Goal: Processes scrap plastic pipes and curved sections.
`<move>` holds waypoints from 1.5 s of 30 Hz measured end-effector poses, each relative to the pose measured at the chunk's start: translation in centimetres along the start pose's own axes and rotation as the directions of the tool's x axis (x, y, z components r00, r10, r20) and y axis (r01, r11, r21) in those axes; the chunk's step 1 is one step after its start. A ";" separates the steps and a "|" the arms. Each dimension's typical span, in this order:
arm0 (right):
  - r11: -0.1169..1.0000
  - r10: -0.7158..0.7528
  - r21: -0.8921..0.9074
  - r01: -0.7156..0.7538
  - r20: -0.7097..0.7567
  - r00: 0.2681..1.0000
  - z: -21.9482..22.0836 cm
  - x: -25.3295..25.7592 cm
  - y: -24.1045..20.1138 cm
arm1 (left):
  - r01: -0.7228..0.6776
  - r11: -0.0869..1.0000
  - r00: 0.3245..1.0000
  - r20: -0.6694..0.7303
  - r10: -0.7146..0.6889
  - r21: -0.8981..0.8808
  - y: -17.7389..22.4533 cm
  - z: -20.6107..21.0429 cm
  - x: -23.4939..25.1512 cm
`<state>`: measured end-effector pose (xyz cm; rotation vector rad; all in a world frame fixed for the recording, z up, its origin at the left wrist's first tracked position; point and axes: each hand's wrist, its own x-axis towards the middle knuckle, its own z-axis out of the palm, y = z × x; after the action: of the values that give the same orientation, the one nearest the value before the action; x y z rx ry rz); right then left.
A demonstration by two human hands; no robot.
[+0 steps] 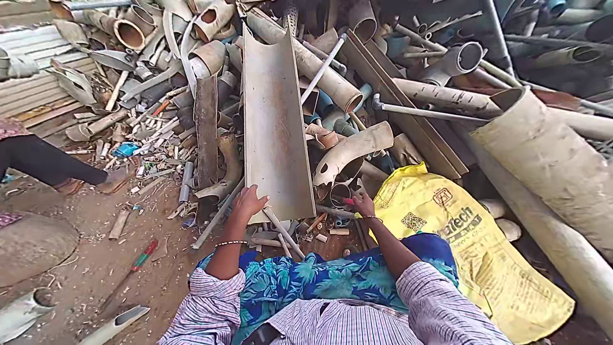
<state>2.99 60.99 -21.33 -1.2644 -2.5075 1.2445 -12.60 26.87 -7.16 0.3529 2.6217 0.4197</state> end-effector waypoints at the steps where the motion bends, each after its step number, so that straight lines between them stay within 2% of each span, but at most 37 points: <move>1: 0.995 -0.083 0.052 0.083 0.009 0.996 0.7 -0.3 -1.0 | 0.026 0.999 0.999 -0.029 -0.026 -0.024 -0.5 0.0 0.4; 3: 0.957 -0.240 0.189 0.221 0.085 0.967 2.1 -1.2 -3.4 | 0.084 0.994 0.993 -0.081 -0.091 -0.076 -1.5 0.0 1.2; 4: 0.933 -0.286 0.269 0.240 0.144 0.948 2.8 -1.9 -4.6 | 0.114 0.989 0.987 -0.099 -0.123 -0.093 -2.0 0.0 1.7; 6: 0.888 -0.339 0.409 0.212 0.270 0.901 4.6 -2.8 -6.7 | 0.168 0.978 0.976 -0.122 -0.183 -0.122 -3.2 0.4 2.7; 9: 0.844 -0.394 0.501 0.191 0.337 0.855 6.7 -4.1 -9.4 | 0.197 0.972 0.956 -0.197 -0.219 -0.128 -5.5 2.0 3.8; 11: 0.853 -0.414 0.463 0.240 0.321 0.852 7.9 -4.3 -10.2 | 0.082 0.995 0.929 -0.357 -0.099 -0.064 -6.5 4.1 4.0; 13: 0.872 -0.407 0.405 0.274 0.290 0.866 8.8 -4.1 -10.5 | -0.125 0.989 0.890 -0.432 0.144 0.074 -6.4 6.2 4.1; 14: 0.886 -0.390 0.379 0.268 0.295 0.872 9.0 -4.0 -10.6 | -0.218 0.968 0.881 -0.400 0.251 0.126 -5.8 7.0 3.9; 16: 0.906 -0.354 0.347 0.241 0.311 0.882 9.3 -3.9 -10.8 | -0.310 0.932 0.913 -0.217 0.347 0.188 -4.5 8.5 3.8; 18: 0.911 -0.331 0.352 0.213 0.320 0.888 9.5 -4.0 -10.7 | -0.295 0.929 0.954 0.014 0.300 0.223 -3.3 9.8 4.1; 20: 0.902 -0.336 0.380 0.204 0.322 0.885 9.6 -4.0 -10.6 | -0.274 0.929 0.959 0.148 0.243 0.248 -2.9 10.8 4.6; 25: 0.881 -0.371 0.416 0.226 0.310 0.875 9.6 -3.6 -10.4 | -0.261 0.921 0.940 0.293 0.175 0.289 -1.6 9.8 3.9; 27: 0.880 -0.372 0.416 0.227 0.308 0.876 9.7 -3.7 -10.4 | -0.270 0.913 0.902 0.412 0.129 0.305 -0.8 9.3 2.4; 29: 0.885 -0.365 0.409 0.225 0.308 0.878 9.7 -3.8 -10.5 | -0.326 0.907 0.860 0.483 0.167 0.267 -0.4 9.3 1.1; 30: 0.890 -0.358 0.397 0.222 0.308 0.881 9.6 -3.8 -10.5 | -0.350 0.908 0.861 0.461 0.215 0.231 -0.1 9.1 0.4; 31: 0.895 -0.352 0.386 0.221 0.310 0.883 9.5 -3.9 -10.7 | -0.362 0.915 0.882 0.382 0.275 0.178 -0.1 8.6 -0.1; 33: 0.900 -0.341 0.382 0.210 0.316 0.885 9.4 -4.0 -10.8 | -0.366 0.926 0.930 0.082 0.359 0.089 -0.7 7.4 -0.3; 34: 0.903 -0.334 0.378 0.204 0.318 0.887 9.4 -4.1 -10.9 | -0.357 0.932 0.928 -0.092 0.362 0.063 -1.4 6.9 0.2; 36: 0.912 -0.322 0.363 0.192 0.340 0.883 9.3 -4.0 -10.8 | -0.268 0.963 0.904 -0.338 0.260 0.026 -3.2 6.3 1.7; 37: 0.913 -0.317 0.364 0.182 0.356 0.879 9.3 -3.9 -10.8 | -0.187 0.982 0.908 -0.384 0.170 -0.005 -4.0 6.0 2.4; 39: 0.913 -0.311 0.372 0.167 0.372 0.875 9.4 -3.7 -10.8 | -0.030 0.991 0.934 -0.358 -0.019 -0.130 -5.3 5.6 3.2; 41: 0.913 -0.299 0.378 0.151 0.372 0.879 9.4 -3.9 -10.8 | 0.075 0.963 0.958 -0.251 -0.142 -0.258 -6.1 5.8 3.5; 43: 0.912 -0.295 0.382 0.149 0.358 0.886 9.4 -4.1 -11.0 | 0.140 0.933 0.975 -0.121 -0.189 -0.331 -6.4 6.2 3.6; 45: 0.898 -0.304 0.417 0.140 0.358 0.883 9.5 -4.2 -10.9 | 0.163 0.920 0.980 -0.053 -0.194 -0.357 -6.6 6.9 4.1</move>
<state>-4.90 48.44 -19.02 -0.6446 -2.3852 1.9826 -13.98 23.64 -16.95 -0.0241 2.5639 0.8400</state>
